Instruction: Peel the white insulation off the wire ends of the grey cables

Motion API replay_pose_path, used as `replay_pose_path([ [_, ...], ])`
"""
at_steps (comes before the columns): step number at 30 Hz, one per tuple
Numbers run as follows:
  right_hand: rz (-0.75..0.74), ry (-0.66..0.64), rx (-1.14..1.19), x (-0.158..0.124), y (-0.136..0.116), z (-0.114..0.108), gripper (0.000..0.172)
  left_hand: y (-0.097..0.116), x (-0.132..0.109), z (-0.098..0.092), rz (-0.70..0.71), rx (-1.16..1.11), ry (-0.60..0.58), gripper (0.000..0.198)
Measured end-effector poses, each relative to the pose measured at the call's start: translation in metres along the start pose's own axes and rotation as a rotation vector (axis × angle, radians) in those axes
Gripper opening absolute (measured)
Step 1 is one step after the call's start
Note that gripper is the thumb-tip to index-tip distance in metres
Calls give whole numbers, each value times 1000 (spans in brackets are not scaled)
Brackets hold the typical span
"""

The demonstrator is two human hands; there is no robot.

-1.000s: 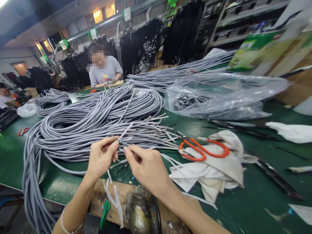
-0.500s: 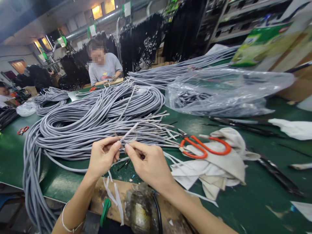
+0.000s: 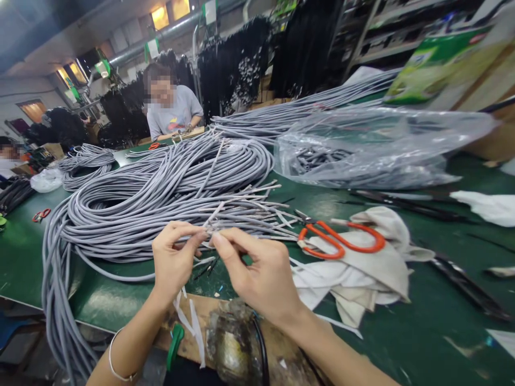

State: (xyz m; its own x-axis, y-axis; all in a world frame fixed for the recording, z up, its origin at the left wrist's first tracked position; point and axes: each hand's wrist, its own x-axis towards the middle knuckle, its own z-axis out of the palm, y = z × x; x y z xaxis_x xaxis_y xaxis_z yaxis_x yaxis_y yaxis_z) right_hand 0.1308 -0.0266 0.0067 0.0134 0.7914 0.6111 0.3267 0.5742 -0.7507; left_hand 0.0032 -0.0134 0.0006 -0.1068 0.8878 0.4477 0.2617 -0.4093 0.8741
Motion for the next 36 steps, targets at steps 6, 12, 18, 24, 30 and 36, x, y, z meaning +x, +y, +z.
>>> replay_pose_path([
  [6, 81, 603, 401, 12, -6, -14, 27, 0, 9, -3, -298, -226, 58, 20],
  [12, 337, 152, 234, 10, 6, 4, 35, 3, 9, -4, -313, -358, -37, 41],
  [18, 308, -39, 221, 2, 8, 14, 18, 2, 2, 0, -296, -354, -117, 42],
  [24, 243, -12, 249, 3, 7, 11, 14, 3, 3, -2, -316, -377, -204, 41],
  [30, 270, 78, 187, 5, 12, 8, 17, 12, 11, -12, -349, -297, -263, 37],
  [36, 11, 208, -107, -4, 7, 4, 20, 9, 11, -14, -272, -246, -196, 26],
])
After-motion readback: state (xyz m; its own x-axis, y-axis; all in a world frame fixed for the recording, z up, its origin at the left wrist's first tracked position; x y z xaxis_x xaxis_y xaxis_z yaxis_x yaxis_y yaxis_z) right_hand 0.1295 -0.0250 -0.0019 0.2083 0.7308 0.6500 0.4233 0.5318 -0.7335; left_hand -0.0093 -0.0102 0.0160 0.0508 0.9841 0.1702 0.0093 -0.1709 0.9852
